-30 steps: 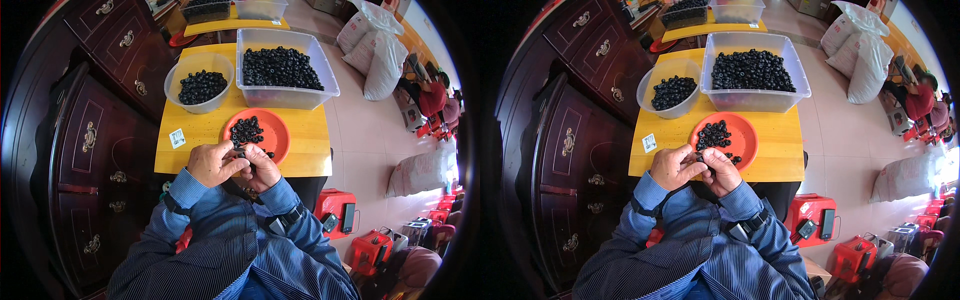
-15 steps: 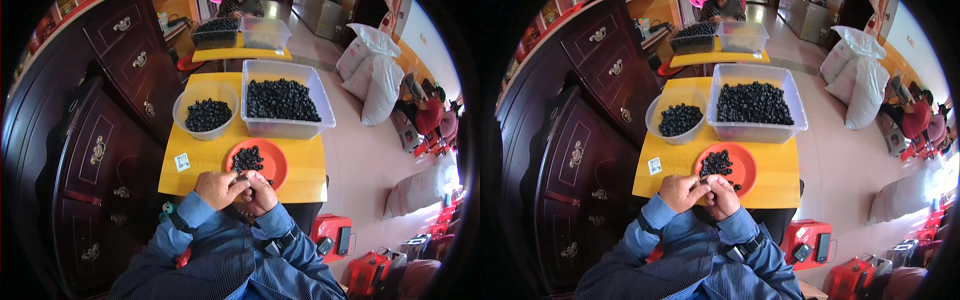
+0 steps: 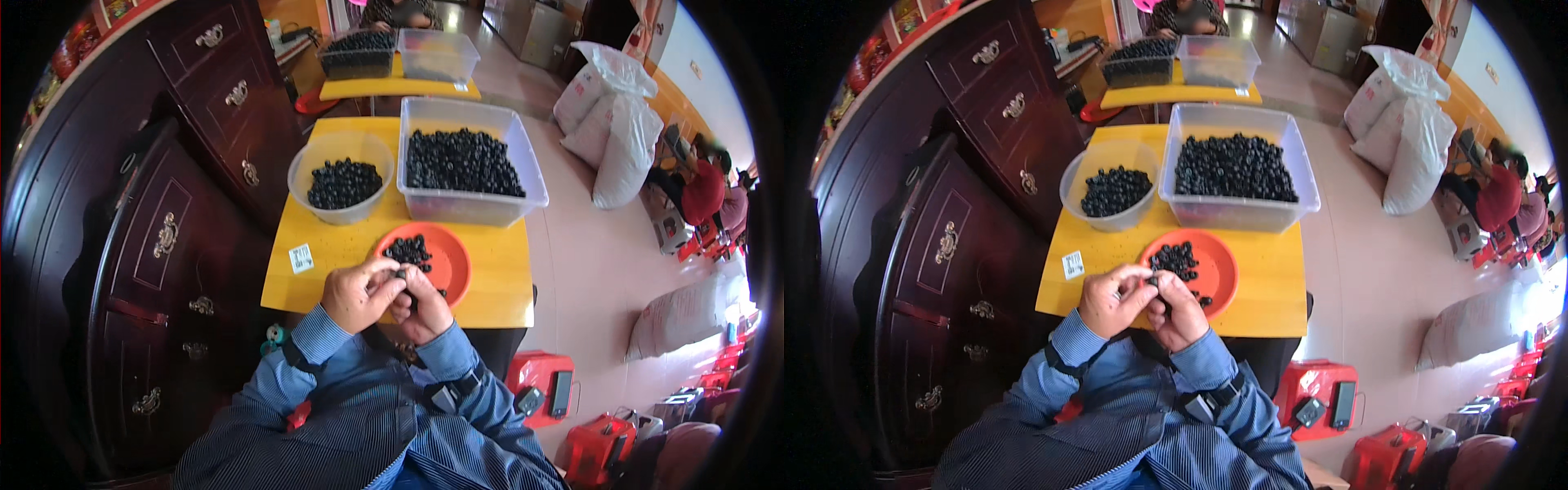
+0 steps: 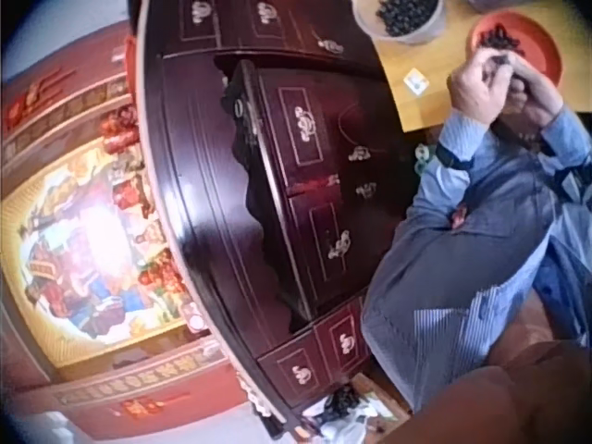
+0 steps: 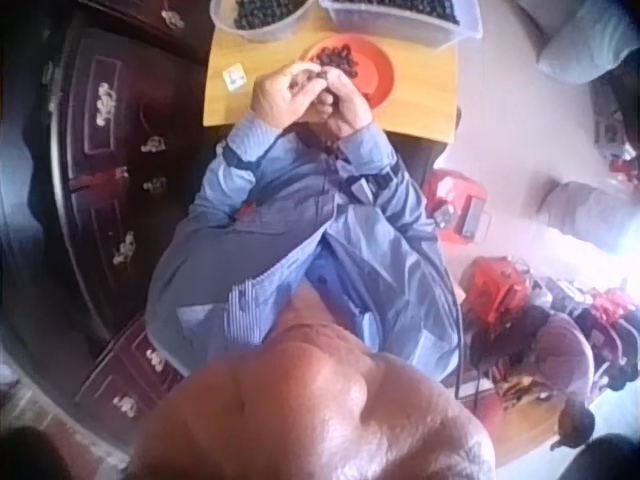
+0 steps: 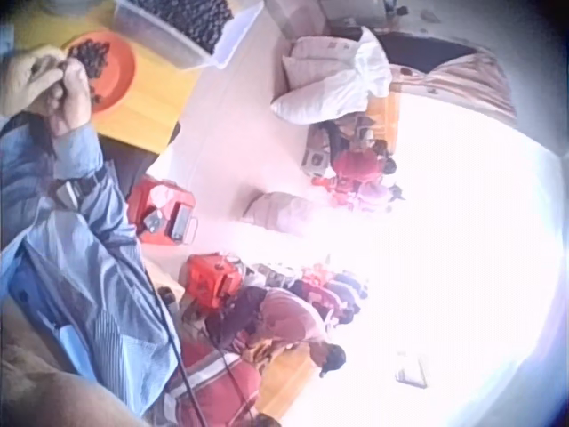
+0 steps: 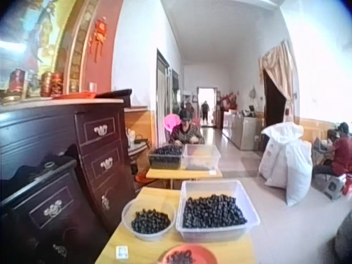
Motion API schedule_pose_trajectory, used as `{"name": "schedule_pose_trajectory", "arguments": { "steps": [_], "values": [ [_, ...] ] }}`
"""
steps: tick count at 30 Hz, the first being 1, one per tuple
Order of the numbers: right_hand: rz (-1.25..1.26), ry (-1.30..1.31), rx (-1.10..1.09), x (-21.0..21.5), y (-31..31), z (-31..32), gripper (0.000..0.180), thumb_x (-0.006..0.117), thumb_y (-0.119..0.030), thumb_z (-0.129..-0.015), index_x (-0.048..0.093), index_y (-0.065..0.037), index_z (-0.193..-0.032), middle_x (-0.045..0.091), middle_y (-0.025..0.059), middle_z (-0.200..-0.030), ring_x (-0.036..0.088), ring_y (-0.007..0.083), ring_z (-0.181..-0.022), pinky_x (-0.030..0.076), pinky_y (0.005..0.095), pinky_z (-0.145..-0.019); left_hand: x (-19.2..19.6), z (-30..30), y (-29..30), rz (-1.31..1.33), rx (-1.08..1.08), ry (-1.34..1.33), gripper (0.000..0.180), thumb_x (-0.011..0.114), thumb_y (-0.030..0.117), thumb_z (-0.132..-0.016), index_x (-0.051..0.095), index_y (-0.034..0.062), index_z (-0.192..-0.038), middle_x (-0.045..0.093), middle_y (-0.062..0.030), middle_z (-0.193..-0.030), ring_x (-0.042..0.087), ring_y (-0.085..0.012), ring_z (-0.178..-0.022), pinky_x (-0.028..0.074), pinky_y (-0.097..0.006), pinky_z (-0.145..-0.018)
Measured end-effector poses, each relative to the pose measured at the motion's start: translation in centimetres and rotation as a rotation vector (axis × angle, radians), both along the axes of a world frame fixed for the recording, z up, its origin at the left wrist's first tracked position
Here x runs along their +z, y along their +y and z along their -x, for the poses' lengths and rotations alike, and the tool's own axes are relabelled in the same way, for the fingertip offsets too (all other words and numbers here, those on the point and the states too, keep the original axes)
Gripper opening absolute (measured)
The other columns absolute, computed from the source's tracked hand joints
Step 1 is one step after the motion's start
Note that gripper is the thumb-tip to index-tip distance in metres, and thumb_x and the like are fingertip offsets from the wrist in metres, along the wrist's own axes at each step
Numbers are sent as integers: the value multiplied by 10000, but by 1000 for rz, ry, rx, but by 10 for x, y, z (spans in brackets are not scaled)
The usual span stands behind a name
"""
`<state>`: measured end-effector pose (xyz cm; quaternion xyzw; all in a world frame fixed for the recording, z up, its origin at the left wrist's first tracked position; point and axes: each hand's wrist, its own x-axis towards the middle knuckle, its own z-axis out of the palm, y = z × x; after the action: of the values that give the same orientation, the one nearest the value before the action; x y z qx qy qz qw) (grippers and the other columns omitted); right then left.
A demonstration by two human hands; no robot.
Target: Sorting small black rubber parts into a bowl on a table.
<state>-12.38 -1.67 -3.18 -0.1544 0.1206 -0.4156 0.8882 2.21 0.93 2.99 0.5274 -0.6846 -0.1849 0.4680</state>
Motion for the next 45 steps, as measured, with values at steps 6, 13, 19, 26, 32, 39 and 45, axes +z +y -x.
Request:
{"name": "schedule_pose_trajectory", "arguments": {
  "steps": [6, 13, 19, 26, 32, 39, 45],
  "values": [
    [-56, -70, -20, 8, -2, 1, 149, 559, -230, -1011, 572, -98, -1080, 549, -32, -870, 462, 34, -649, 374, 176, -530, -3, 2, -4, 44, -40, 48, 300, 762, 26, -809, 664, 46, -1092, 605, -2, -666, 487, -49, -509, 395, -228, -476],
    [-16, -81, -46, 11, 1, 0, 138, 570, -209, -1004, 561, -102, -1091, 554, -22, -877, 473, 38, -634, 381, 179, -516, 0, 3, -1, 112, -54, 45, 304, 756, 21, -814, 664, 34, -1103, 650, -21, -723, 486, -49, -513, 403, -216, -477],
    [-13, -95, -44, 6, 2, 0, 125, 563, -199, -1006, 565, -104, -1087, 570, -19, -893, 477, 41, -635, 397, 180, -520, -1, 7, -3, 282, -26, -16, 255, 764, 21, -803, 699, 39, -1049, 670, -57, -712, 599, -115, -524, 458, -252, -488],
    [-84, -32, -61, 1, 3, -1, 102, 541, -178, -1013, 569, -110, -1083, 570, -31, -876, 472, 40, -641, 398, 173, -535, -12, -2, -4, 450, 5, -338, 232, 786, 55, -779, 711, 55, -998, 639, -59, -649, 637, -182, -534, 487, -318, -492],
    [-35, -10, -39, -14, 1, -1, 98, 522, -176, -1021, 565, -111, -1079, 568, -31, -880, 482, 43, -656, 400, 184, -532, -9, 3, -1, 158, -1, -191, 231, 751, 89, -819, 679, 34, -1031, 678, -86, -700, 662, -201, -560, 507, -319, -516],
    [-243, 64, 37, -22, 3, -5, 247, 453, -302, -1050, 568, -86, -1086, 607, 15, -926, 521, 87, -665, 448, 225, -539, -8, -39, -44, 25, 129, -253, 291, 749, 216, -845, 668, 70, -1084, 630, -81, -632, 620, -187, -543, 498, -338, -540],
    [-295, -23, 36, -33, -3, -2, 451, 386, -415, -1055, 593, -44, -1207, 675, 96, -1148, 663, 176, -867, 561, 295, -730, 16, -49, -58, 118, 171, -230, 352, 767, 165, -825, 661, 61, -1145, 634, -103, -665, 626, -168, -561, 502, -326, -549]
  ]
}}
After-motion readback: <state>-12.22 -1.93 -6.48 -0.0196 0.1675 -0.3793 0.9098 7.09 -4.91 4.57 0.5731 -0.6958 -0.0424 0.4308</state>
